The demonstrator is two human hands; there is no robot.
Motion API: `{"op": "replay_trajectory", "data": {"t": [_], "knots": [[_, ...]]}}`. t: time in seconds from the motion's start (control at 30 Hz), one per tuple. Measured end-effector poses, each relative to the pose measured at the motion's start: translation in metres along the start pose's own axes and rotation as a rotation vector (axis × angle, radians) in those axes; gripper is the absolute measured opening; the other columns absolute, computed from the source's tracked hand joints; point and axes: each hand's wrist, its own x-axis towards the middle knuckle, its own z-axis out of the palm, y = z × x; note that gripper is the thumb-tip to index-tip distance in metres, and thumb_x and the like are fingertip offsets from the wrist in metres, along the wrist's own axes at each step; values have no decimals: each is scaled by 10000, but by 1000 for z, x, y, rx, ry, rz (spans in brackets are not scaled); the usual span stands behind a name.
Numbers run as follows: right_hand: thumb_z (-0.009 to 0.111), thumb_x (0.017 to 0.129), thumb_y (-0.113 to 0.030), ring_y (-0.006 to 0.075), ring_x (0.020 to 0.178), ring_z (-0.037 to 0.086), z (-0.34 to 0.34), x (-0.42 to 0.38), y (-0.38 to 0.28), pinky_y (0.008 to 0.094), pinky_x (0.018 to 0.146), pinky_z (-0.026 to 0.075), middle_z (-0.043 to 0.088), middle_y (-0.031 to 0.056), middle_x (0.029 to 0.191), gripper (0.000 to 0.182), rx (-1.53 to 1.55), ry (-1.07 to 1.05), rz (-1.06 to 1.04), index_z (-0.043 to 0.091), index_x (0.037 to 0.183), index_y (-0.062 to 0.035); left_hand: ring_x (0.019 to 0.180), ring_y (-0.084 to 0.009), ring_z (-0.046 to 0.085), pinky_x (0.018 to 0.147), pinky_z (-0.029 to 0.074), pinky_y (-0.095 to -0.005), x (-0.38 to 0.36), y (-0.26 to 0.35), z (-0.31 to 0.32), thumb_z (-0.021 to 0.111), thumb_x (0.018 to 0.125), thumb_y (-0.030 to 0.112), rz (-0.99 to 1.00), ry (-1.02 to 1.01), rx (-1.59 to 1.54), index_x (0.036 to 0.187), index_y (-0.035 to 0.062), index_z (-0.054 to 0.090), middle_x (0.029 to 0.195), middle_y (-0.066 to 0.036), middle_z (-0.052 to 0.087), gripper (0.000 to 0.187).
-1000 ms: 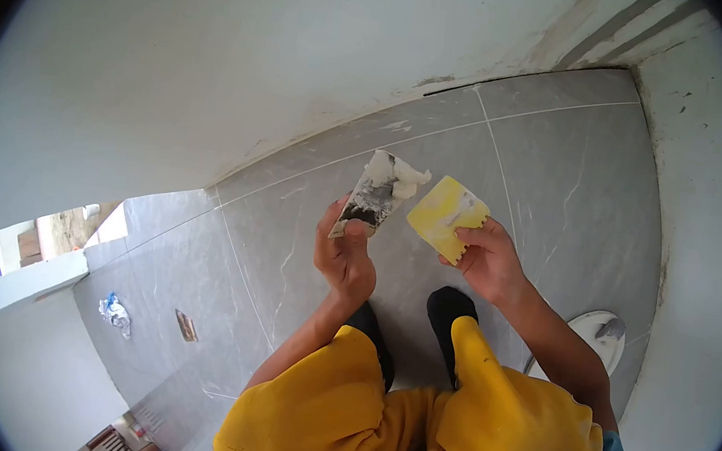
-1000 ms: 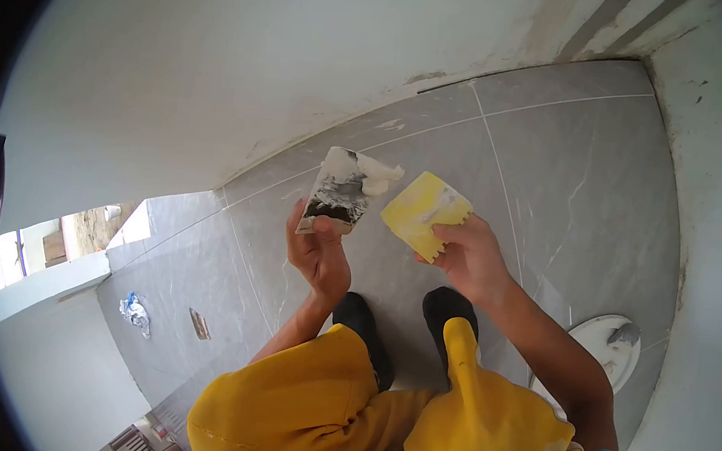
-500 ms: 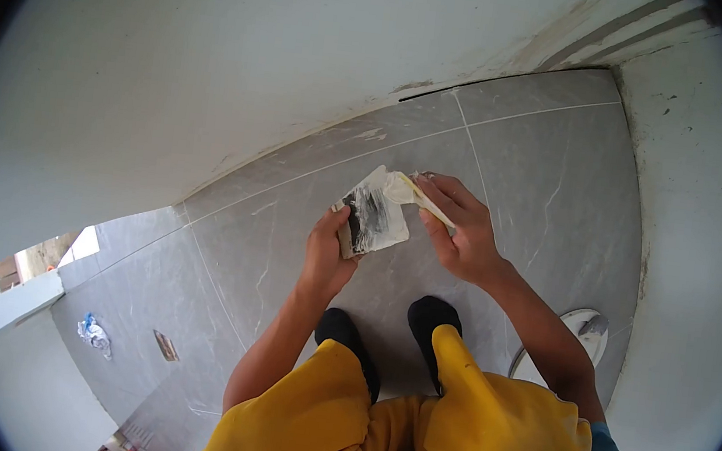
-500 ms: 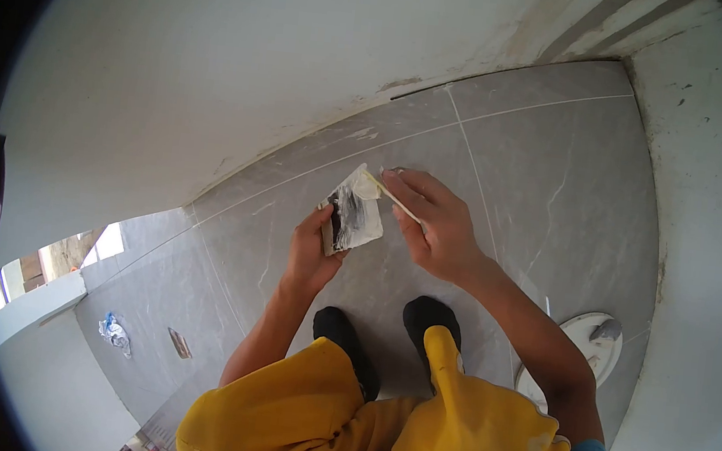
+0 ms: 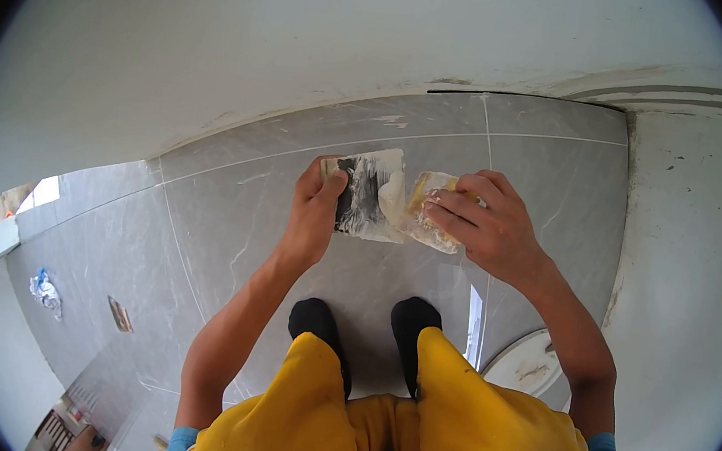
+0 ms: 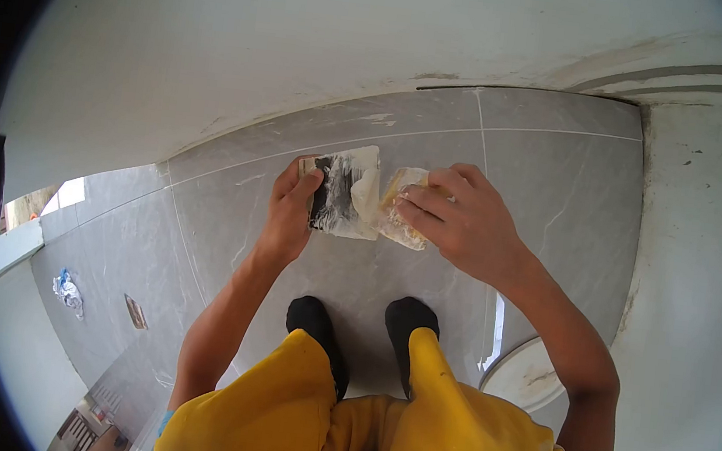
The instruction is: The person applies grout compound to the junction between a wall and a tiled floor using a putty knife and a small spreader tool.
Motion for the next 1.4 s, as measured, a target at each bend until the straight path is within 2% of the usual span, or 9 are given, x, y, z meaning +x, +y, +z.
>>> {"op": "replay_trajectory", "data": {"t": [0.3,0.47,0.8,0.9,0.97,1.1,1.17,1.27,1.4], "knots": [[679,711,5,224,1001,554,9,26,20,379,877,442,640,3,1039,333,38,-162,-58,664,1030,-91,886,-111,588,807,488,-277,7,2,-23,426,991,85,114,110,-20,1177,-28,531,1012,-56,614,242],[635,696,82,252,1010,544,55,-1,83,391,855,416,612,52,1096,397,-227,86,389,662,1061,-70,971,-154,621,846,498,-304,-5,16,-65,456,976,144,46,288,-160,1226,10,528,1083,-67,624,293],[639,736,0,225,994,533,128,2,94,400,828,403,587,34,1126,377,-463,192,383,673,1108,-54,955,-135,629,839,506,-304,-21,7,-85,464,971,173,-23,317,-159,1247,23,517,1075,-57,623,319],[619,741,22,235,970,546,119,8,86,388,820,420,598,33,1170,401,-500,-12,446,680,1128,-60,953,-139,633,837,511,-305,-22,4,-88,465,969,167,-17,303,-173,1241,22,517,1077,-59,622,313],[620,746,10,226,957,547,91,23,81,378,803,431,609,28,1141,360,-511,-461,455,702,1089,-62,951,-142,634,837,512,-305,-25,5,-81,466,969,164,-21,317,-188,1237,21,519,1077,-61,623,308],[628,744,5,224,951,548,70,17,85,373,804,432,613,30,1111,332,-426,-412,452,711,1059,-60,951,-149,636,839,516,-309,-25,6,-77,465,969,157,-14,293,-209,1226,22,520,1073,-67,625,295],[632,764,-43,195,905,530,80,5,90,371,771,414,600,28,1048,283,-433,-52,319,703,1037,-53,949,-151,637,839,518,-311,-28,6,-75,465,969,156,-23,299,-211,1227,22,519,1072,-69,626,295],[627,769,-49,198,910,529,103,4,89,375,775,412,596,33,1080,287,-476,97,305,695,1047,-42,944,-153,639,835,520,-311,-30,4,-73,465,969,156,-26,293,-201,1226,23,518,1072,-72,628,294],[619,762,-10,209,934,544,120,11,89,383,776,427,603,39,1114,356,-445,99,351,683,1112,-27,938,-153,641,815,522,-308,-29,2,-76,467,970,160,-27,312,-195,1210,30,527,1074,-70,630,280]]}}
